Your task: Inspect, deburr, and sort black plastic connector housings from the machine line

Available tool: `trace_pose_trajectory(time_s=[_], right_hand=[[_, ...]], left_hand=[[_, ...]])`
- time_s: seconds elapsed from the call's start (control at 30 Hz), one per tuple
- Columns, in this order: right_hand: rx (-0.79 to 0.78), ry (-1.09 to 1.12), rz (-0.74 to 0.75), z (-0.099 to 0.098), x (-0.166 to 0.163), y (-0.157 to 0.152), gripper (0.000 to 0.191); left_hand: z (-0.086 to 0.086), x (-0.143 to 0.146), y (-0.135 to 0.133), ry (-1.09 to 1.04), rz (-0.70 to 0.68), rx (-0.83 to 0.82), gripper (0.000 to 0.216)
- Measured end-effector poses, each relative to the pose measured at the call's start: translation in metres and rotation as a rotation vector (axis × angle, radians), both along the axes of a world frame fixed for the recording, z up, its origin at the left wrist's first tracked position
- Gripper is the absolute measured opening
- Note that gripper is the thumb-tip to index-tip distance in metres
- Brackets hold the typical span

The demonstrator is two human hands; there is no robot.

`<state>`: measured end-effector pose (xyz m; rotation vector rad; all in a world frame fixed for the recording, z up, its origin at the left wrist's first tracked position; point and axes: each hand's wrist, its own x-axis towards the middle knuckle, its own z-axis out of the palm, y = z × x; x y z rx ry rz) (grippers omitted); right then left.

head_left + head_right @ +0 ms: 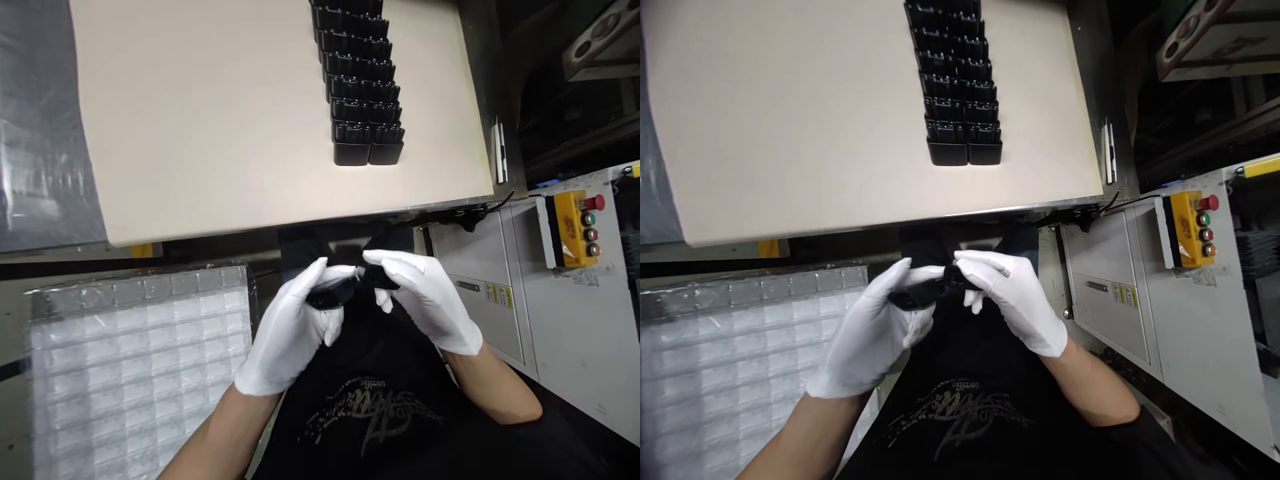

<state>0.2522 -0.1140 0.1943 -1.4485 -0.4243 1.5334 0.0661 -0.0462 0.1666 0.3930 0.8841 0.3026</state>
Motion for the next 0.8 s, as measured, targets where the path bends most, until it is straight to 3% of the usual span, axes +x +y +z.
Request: trace_pose_trajectory(time_s=[0.17, 0.27, 0.33, 0.43, 0.5, 0.57, 0.67, 0.73, 0.8], right_hand=[[0.093, 0.147, -0.082, -0.010, 0.006, 0.001, 0.027], [0.173, 0.200, -0.185, -0.011, 0.023, 0.007, 0.033], [0.200, 0.146, -0.230, -0.005, 0.043, 0.020, 0.039], [0.242, -0.002, -0.247, 0.006, 0.086, 0.057, 0.044], [0.321, -0.145, -0.274, 0.007, 0.121, 0.100, 0.041], [0.420, -0.331, -0.317, 0.001, 0.157, 0.158, 0.038], [0.474, -0.685, -0.338, -0.017, 0.203, 0.260, 0.040], [0.453, -0.882, -0.262, -0.028, 0.223, 0.325, 0.043], [0.451, -0.974, -0.123, -0.036, 0.233, 0.380, 0.046]], left_hand=[[0.001, 0.006, 0.002, -0.001, 0.083, 0.016, 0.028], [0.017, 0.008, 0.020, 0.007, 0.174, 0.084, 0.035], [0.033, 0.009, 0.047, 0.028, 0.236, 0.181, 0.040], [0.048, 0.017, 0.122, 0.066, 0.301, 0.414, 0.043], [0.045, 0.034, 0.191, 0.087, 0.344, 0.619, 0.040], [0.031, 0.062, 0.267, 0.140, 0.402, 0.822, 0.042], [0.004, 0.113, 0.367, 0.319, 0.373, 1.015, 0.051], [-0.010, 0.145, 0.413, 0.368, 0.296, 1.104, 0.052], [-0.018, 0.168, 0.440, 0.362, 0.214, 1.210, 0.050]])
